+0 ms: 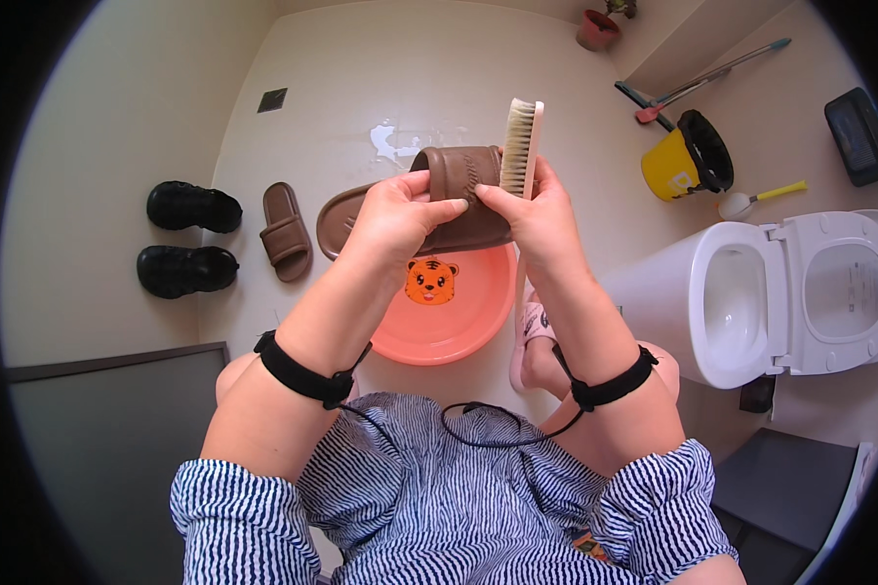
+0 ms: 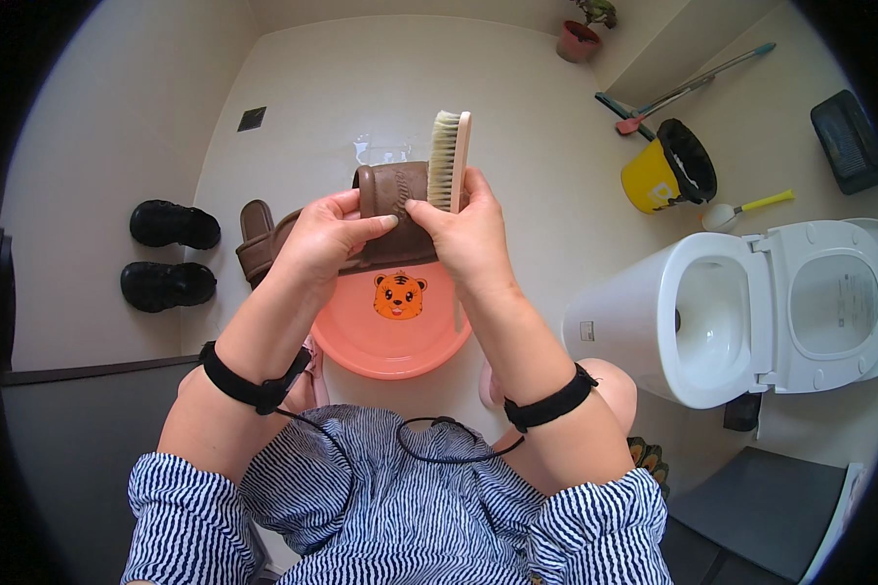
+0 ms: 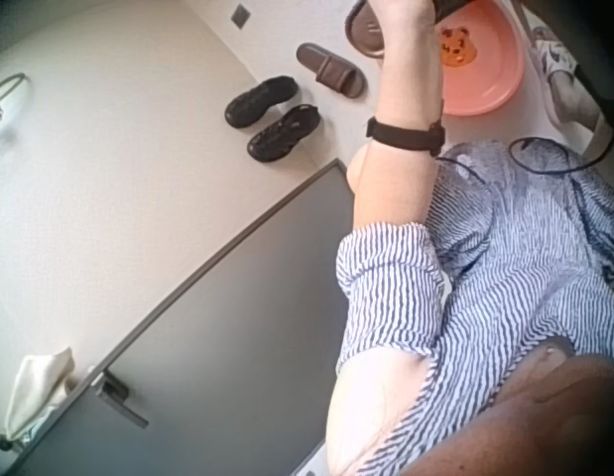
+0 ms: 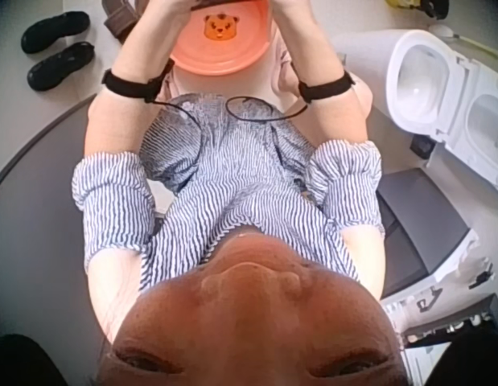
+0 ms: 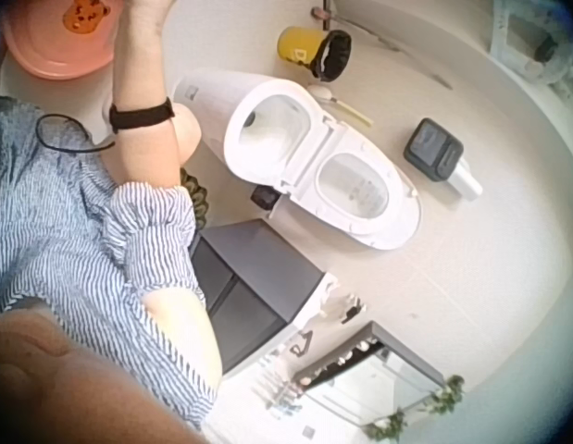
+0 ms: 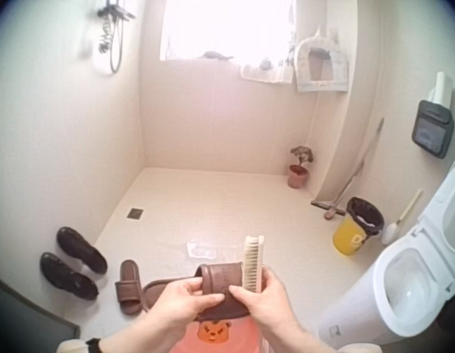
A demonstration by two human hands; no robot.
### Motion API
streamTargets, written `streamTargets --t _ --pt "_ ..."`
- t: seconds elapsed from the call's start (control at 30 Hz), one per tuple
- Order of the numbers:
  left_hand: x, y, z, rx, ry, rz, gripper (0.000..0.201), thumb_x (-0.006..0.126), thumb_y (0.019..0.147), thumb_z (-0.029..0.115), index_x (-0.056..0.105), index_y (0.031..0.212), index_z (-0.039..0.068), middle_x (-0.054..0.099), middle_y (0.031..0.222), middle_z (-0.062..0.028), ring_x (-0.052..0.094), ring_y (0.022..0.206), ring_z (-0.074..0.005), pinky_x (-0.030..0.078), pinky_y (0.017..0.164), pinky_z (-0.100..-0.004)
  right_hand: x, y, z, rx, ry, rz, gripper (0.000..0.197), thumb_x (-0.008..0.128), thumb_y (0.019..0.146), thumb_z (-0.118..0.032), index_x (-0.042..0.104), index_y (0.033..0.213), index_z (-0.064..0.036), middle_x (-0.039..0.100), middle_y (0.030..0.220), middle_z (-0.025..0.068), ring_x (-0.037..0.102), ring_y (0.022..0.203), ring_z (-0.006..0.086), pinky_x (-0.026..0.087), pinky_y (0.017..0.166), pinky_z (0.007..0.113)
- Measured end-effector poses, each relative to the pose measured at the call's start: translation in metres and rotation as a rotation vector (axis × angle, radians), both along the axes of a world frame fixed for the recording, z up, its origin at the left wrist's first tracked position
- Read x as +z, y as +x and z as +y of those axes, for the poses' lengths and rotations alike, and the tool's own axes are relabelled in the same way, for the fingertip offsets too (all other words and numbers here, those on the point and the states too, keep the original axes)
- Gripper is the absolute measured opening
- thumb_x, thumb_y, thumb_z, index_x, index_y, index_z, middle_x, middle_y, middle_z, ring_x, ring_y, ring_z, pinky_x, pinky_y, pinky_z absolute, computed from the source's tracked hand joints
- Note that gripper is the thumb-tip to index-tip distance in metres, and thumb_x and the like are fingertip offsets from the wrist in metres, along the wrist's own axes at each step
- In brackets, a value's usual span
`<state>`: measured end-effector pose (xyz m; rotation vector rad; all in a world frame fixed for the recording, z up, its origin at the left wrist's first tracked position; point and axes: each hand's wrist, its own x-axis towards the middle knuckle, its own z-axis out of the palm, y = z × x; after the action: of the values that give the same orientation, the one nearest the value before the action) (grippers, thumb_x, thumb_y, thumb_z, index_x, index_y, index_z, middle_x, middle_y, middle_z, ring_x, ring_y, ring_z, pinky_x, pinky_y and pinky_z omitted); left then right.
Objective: Scrubbing a brown slipper with a brush in a basin of water.
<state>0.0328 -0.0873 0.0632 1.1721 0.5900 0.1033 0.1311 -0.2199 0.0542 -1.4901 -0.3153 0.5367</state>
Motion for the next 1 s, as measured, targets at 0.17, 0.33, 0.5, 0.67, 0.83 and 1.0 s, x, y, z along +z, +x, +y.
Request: streamTargets --t 0.17,0.33,0.5,0.67,0.83,1.0 --pt "0.000 0.000 0.002 -0.012 0.010 0.022 0.032 0.068 0.090 0.002 0.066 0.122 0.001 0.072 0.102 -0.0042 0.066 0.086 -0.0074 0.052 0.078 -0.0234 -0.003 0.005 -0.003 0.031 0.035 0.043 0.043 0.070 0.082 -0.004 0.054 0.122 0.0014 0.062 0.111 0.0100 0.064 0.102 0.0186 0.052 0.091 0.033" --pt "0.000 -0.002 0.000 0.012 -0.003 0.019 0.032 0.068 0.090 0.002 0.066 0.122 0.001 0.071 0.101 -0.0033 0.064 0.083 -0.0063 0.051 0.075 -0.0228 -0.002 0.000 0.004 -0.006 -0.005 0.004 0.044 0.069 0.081 -0.003 0.053 0.123 0.0008 0.062 0.111 0.0096 0.063 0.102 0.0185 0.052 0.092 0.033" --pt "0.004 -0.001 -0.001 0.034 -0.017 0.032 0.029 0.068 0.091 0.005 0.068 0.120 0.003 0.070 0.096 0.0005 0.060 0.077 -0.0044 0.050 0.072 -0.0213 0.000 0.003 0.000 0.023 0.003 0.046 0.047 0.073 0.081 -0.007 0.055 0.124 0.0009 0.064 0.112 0.0100 0.064 0.103 0.0181 0.051 0.092 0.032" --pt "-0.012 0.002 0.006 0.054 0.065 0.127 0.024 0.071 0.090 0.010 0.070 0.114 0.007 0.066 0.089 0.0055 0.052 0.069 -0.0020 0.043 0.064 -0.0171 0.009 0.021 -0.008 0.093 -0.084 -0.033 0.040 0.074 0.082 -0.012 0.059 0.116 0.0021 0.066 0.102 0.0094 0.064 0.095 0.0167 0.052 0.087 0.032" --pt "-0.027 0.008 -0.004 0.131 0.000 0.293 0.021 0.073 0.091 0.015 0.069 0.111 0.008 0.066 0.088 0.0064 0.052 0.069 -0.0011 0.041 0.062 -0.0162 0.060 0.027 -0.038 -0.061 -0.052 -0.145 0.037 0.074 0.084 -0.016 0.060 0.112 0.0043 0.065 0.094 0.0072 0.062 0.085 0.0145 0.052 0.080 0.030" --pt "-0.083 0.007 -0.012 -0.122 0.134 0.372 0.026 0.073 0.092 0.014 0.068 0.115 0.002 0.072 0.104 -0.0082 0.070 0.093 -0.0178 0.057 0.080 -0.0310 0.076 0.034 -0.070 -0.071 0.133 -0.197 0.054 0.077 0.086 -0.027 0.057 0.129 -0.0017 0.063 0.099 -0.0006 0.056 0.091 0.0077 0.043 0.076 0.023"
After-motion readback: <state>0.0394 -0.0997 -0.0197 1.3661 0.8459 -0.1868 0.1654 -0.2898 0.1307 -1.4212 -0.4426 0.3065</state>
